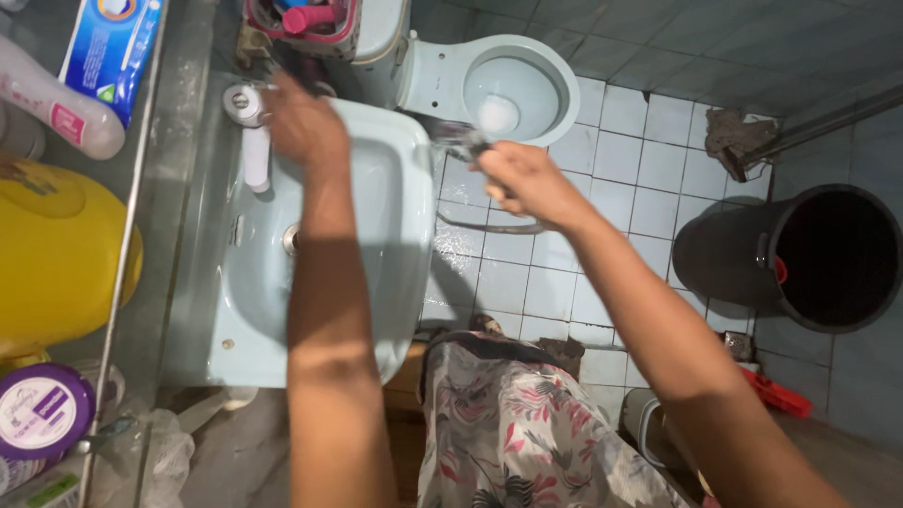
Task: The person scrubs a bathroom sink with a red brush, then rinses the sink and brush using a handheld shower head. The person repeatedly scrubs and rinses the sink basin and drain area.
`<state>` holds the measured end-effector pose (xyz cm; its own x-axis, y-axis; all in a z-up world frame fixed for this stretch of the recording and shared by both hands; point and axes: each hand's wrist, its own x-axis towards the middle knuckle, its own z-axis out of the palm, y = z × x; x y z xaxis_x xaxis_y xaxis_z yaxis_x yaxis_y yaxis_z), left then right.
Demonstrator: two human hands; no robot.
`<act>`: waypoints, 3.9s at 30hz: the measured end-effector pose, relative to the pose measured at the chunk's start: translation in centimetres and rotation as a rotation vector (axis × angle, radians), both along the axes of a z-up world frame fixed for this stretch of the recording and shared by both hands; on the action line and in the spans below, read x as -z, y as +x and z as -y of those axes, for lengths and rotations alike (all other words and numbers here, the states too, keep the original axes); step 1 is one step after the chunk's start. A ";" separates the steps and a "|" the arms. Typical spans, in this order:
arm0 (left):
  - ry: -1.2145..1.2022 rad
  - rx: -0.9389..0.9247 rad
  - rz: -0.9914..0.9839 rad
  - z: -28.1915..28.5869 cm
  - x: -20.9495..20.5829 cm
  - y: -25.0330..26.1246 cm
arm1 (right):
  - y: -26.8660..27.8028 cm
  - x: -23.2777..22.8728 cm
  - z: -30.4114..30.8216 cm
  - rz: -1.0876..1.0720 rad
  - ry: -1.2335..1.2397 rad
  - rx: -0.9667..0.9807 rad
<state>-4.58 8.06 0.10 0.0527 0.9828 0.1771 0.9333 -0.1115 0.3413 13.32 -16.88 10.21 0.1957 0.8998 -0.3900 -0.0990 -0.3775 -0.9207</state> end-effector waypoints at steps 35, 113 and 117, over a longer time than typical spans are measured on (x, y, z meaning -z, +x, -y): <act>0.030 0.343 0.163 13.0 2.1 4.1 | -0.3 0.2 0.5 0.009 0.049 -0.067; -0.424 0.213 0.102 30.9 -2.6 -20.8 | -14.1 -2.3 5.9 0.031 -0.094 -0.666; -0.249 0.185 0.193 33.0 0.1 -19.9 | -14.6 -2.2 5.9 -0.005 -0.057 -0.690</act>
